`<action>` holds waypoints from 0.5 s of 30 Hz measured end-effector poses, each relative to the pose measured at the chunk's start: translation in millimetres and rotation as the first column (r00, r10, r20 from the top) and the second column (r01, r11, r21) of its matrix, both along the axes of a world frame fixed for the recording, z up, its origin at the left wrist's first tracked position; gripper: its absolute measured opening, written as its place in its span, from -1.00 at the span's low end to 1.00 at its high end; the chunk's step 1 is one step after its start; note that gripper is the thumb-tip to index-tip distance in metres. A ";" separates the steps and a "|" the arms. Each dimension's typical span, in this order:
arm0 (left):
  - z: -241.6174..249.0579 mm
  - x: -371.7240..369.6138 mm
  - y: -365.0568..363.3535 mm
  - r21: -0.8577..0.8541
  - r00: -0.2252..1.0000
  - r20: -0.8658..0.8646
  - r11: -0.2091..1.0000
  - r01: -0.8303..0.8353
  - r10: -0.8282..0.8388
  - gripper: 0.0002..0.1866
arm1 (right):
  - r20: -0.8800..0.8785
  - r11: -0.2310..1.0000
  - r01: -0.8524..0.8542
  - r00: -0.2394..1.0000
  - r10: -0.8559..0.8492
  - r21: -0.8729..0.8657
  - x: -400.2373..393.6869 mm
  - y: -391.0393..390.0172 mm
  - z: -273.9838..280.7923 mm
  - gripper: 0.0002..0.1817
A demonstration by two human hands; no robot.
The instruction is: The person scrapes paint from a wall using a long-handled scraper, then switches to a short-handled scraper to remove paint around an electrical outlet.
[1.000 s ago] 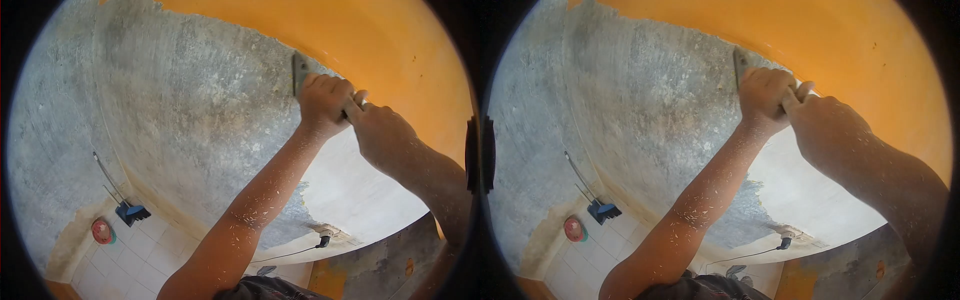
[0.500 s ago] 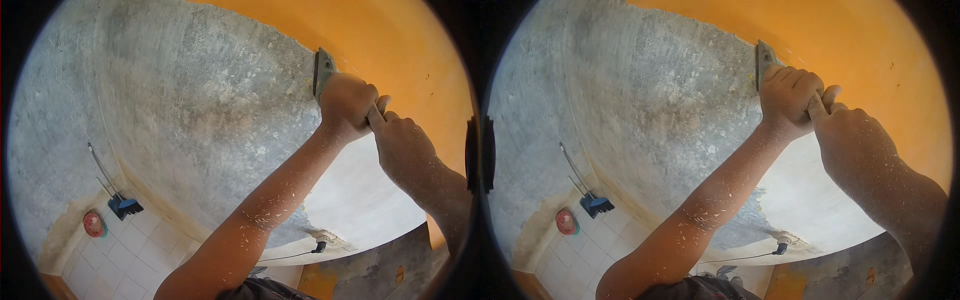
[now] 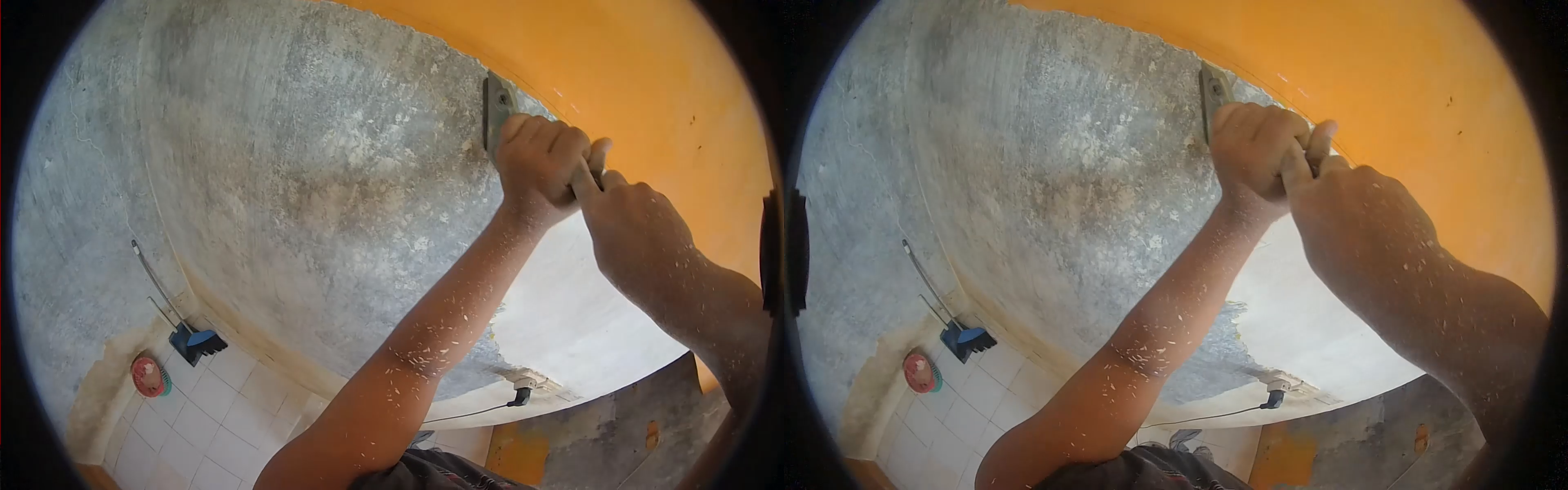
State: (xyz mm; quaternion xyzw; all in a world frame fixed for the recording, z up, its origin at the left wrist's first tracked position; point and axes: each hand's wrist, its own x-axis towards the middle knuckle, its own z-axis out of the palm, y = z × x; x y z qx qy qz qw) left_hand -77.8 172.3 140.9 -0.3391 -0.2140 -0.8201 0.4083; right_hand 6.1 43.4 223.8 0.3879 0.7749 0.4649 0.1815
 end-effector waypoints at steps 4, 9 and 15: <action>0.3 17.9 -2.8 0.030 0.991 0.043 0.992 0.125 -0.126 -0.63 | 0.051 0.998 0.026 0.998 -0.029 0.063 -1.3 -4.9 -2.6 -0.47; -5.4 11.9 -1.4 -0.017 0.995 -0.009 0.995 0.100 -0.100 -0.65 | 0.004 0.999 -0.045 0.999 0.045 0.008 3.9 -0.6 -2.8 -0.52; -10.4 -1.1 -1.2 0.048 0.996 -0.027 0.996 0.081 -0.079 -0.68 | 0.011 0.994 -0.105 0.994 0.104 0.029 -11.4 -2.1 -9.9 -0.59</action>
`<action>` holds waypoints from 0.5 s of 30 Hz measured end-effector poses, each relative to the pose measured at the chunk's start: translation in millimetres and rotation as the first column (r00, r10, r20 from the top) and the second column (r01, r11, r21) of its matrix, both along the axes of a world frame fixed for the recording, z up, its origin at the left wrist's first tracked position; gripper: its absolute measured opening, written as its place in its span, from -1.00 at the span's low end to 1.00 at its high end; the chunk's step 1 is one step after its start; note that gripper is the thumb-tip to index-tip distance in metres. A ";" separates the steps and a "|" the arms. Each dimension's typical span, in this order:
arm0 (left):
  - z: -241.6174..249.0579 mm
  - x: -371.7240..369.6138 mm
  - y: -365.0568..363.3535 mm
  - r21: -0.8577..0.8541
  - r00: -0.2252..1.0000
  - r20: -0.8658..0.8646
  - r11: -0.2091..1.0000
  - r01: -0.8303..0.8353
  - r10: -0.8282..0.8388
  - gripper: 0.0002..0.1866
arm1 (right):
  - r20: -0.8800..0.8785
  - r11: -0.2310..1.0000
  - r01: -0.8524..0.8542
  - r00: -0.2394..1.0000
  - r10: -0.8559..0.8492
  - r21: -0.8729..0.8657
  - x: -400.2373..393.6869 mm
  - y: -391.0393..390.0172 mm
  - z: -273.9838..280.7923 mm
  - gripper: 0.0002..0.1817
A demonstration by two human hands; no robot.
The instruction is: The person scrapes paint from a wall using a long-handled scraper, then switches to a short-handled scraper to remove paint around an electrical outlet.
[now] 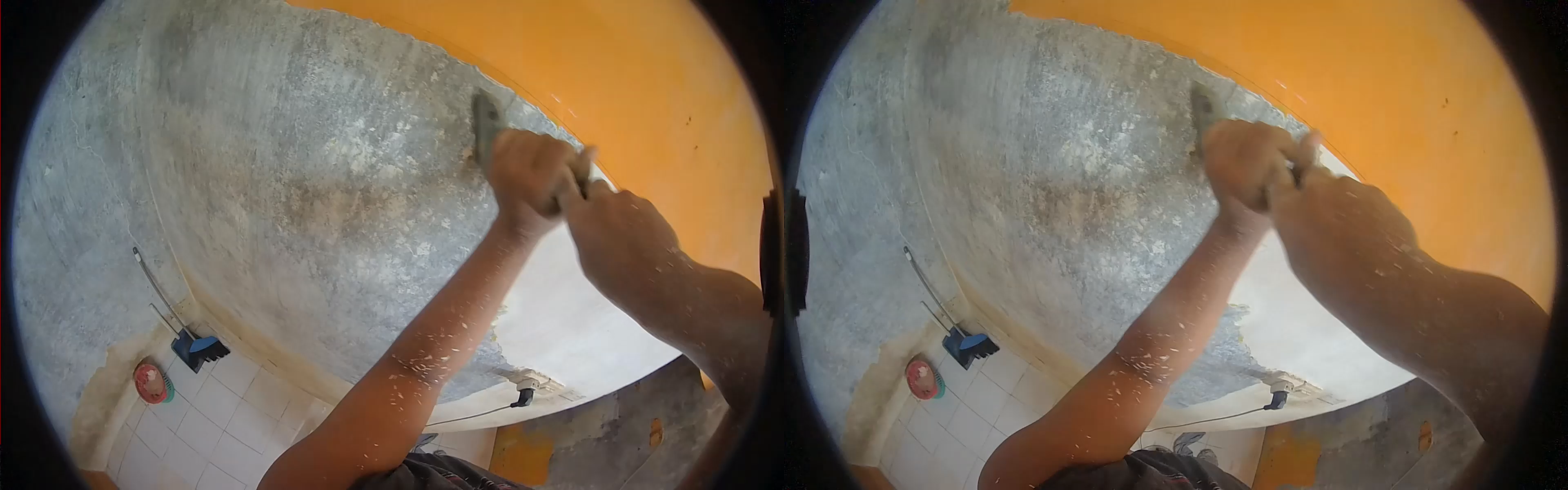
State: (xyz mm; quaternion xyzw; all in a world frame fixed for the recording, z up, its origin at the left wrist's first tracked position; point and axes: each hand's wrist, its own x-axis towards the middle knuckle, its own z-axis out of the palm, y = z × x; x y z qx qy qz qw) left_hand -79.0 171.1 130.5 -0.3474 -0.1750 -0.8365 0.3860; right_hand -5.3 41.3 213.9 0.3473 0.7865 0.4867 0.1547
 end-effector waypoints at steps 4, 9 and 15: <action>-1.1 4.6 -4.0 -0.034 0.995 -0.084 0.998 0.046 -0.048 -0.69 | -0.011 0.999 -0.029 1.000 0.029 -0.016 18.5 -0.7 -0.4 -0.61; 0.8 8.6 -0.5 -0.121 0.999 -0.044 0.993 0.002 -0.007 -0.69 | -0.094 0.992 -0.111 0.990 0.104 -0.066 15.8 3.5 2.0 -0.55; 17.9 9.9 -0.9 -0.006 0.994 -0.100 0.999 -0.034 0.033 -0.63 | -0.076 0.999 0.019 0.997 -0.023 -0.046 18.8 -6.0 15.3 -0.52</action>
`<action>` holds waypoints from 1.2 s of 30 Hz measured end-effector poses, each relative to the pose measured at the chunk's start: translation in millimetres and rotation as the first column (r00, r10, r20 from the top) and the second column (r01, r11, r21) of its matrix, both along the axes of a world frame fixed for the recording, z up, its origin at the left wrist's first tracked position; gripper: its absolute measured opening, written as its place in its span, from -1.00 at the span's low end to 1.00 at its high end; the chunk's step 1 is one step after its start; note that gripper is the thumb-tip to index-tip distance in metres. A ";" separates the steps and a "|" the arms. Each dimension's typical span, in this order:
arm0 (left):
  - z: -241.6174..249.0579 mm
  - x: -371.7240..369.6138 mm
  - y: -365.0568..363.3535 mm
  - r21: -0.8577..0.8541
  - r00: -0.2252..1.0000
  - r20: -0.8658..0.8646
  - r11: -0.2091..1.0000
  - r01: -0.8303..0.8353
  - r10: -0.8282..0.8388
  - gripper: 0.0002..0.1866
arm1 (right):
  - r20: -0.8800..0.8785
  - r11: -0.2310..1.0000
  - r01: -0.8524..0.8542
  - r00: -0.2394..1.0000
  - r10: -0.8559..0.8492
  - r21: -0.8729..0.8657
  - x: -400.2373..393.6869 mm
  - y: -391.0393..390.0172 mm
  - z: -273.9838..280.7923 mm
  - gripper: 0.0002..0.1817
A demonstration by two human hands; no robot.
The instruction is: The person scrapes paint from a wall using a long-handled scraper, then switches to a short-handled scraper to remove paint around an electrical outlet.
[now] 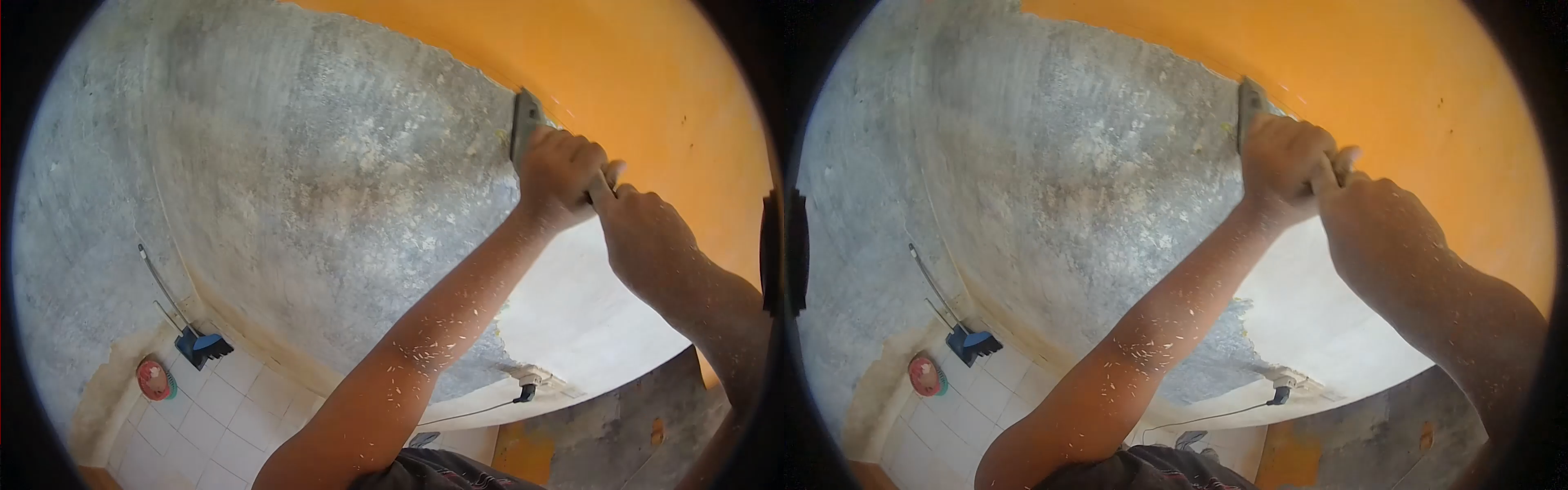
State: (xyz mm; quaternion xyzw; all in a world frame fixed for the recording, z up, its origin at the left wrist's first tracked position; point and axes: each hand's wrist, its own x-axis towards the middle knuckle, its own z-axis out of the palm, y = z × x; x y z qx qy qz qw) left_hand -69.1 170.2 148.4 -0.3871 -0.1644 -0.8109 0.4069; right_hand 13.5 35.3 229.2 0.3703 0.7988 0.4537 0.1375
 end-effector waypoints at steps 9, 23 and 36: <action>14.5 1.9 2.7 0.050 0.999 0.036 0.998 -0.033 0.031 -0.63 | 0.090 0.997 0.009 0.996 -0.016 0.079 -8.1 9.1 0.0 -0.57; 9.4 -21.6 1.1 -0.042 0.996 0.044 0.997 -0.070 0.072 -0.67 | 0.000 0.986 -0.127 0.992 0.128 0.104 -8.4 18.2 -2.3 -0.57; 9.1 -30.4 1.0 -0.007 0.998 0.040 0.999 -0.038 0.039 -0.62 | 0.050 0.992 -0.051 0.998 0.045 0.113 -16.8 17.2 -1.0 -0.53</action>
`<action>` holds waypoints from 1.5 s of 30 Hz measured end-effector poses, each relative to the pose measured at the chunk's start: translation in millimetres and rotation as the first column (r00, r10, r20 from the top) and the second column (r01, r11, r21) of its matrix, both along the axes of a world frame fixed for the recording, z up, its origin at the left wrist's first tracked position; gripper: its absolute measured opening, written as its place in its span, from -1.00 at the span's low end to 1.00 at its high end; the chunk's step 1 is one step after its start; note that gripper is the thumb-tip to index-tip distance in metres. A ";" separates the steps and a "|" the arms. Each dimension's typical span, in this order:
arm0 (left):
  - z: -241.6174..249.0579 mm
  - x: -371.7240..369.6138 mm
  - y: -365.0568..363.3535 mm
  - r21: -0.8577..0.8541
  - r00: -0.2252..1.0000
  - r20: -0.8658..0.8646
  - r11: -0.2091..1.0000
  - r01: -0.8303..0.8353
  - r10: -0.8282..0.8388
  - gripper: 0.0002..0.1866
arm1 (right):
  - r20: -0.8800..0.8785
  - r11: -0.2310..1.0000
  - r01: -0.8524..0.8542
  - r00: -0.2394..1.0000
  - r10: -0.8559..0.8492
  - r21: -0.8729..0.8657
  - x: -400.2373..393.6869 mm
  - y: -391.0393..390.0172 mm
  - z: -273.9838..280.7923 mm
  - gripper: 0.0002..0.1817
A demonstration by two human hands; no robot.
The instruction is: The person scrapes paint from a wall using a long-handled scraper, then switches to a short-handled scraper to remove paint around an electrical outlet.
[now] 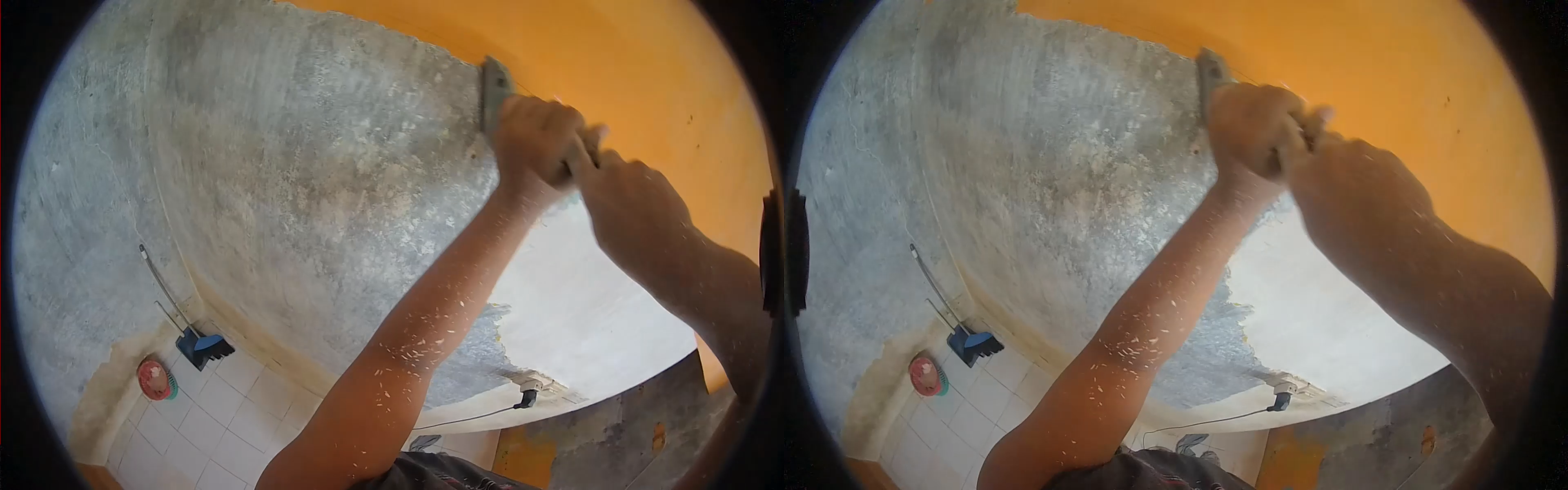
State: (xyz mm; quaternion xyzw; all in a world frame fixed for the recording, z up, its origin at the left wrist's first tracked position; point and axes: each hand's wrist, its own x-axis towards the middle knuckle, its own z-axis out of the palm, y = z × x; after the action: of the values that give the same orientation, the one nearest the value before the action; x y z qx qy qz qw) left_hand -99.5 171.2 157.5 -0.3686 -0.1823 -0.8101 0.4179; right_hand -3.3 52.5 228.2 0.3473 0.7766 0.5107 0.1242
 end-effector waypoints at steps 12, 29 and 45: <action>1.5 7.7 1.6 0.046 0.998 0.038 0.998 0.049 -0.051 -0.68 | 0.042 0.994 0.106 0.993 -0.107 0.027 -7.1 -8.5 3.1 -0.53; -2.3 -20.3 -11.9 -0.053 0.990 0.067 0.990 0.130 -0.127 -0.69 | 0.093 1.000 0.020 0.995 -0.022 0.020 -30.6 -10.9 10.1 -0.61; -5.7 -45.4 -6.0 -0.024 0.997 0.077 0.999 0.028 -0.026 -0.70 | 0.107 1.000 0.019 0.994 -0.017 -0.011 -54.6 -3.6 6.0 -0.57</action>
State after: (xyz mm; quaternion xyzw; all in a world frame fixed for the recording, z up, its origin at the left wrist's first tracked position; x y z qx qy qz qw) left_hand -144.9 165.2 151.8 -0.3450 -0.2035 -0.8268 0.3949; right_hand -57.9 48.8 234.2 0.3258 0.7688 0.5226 0.1722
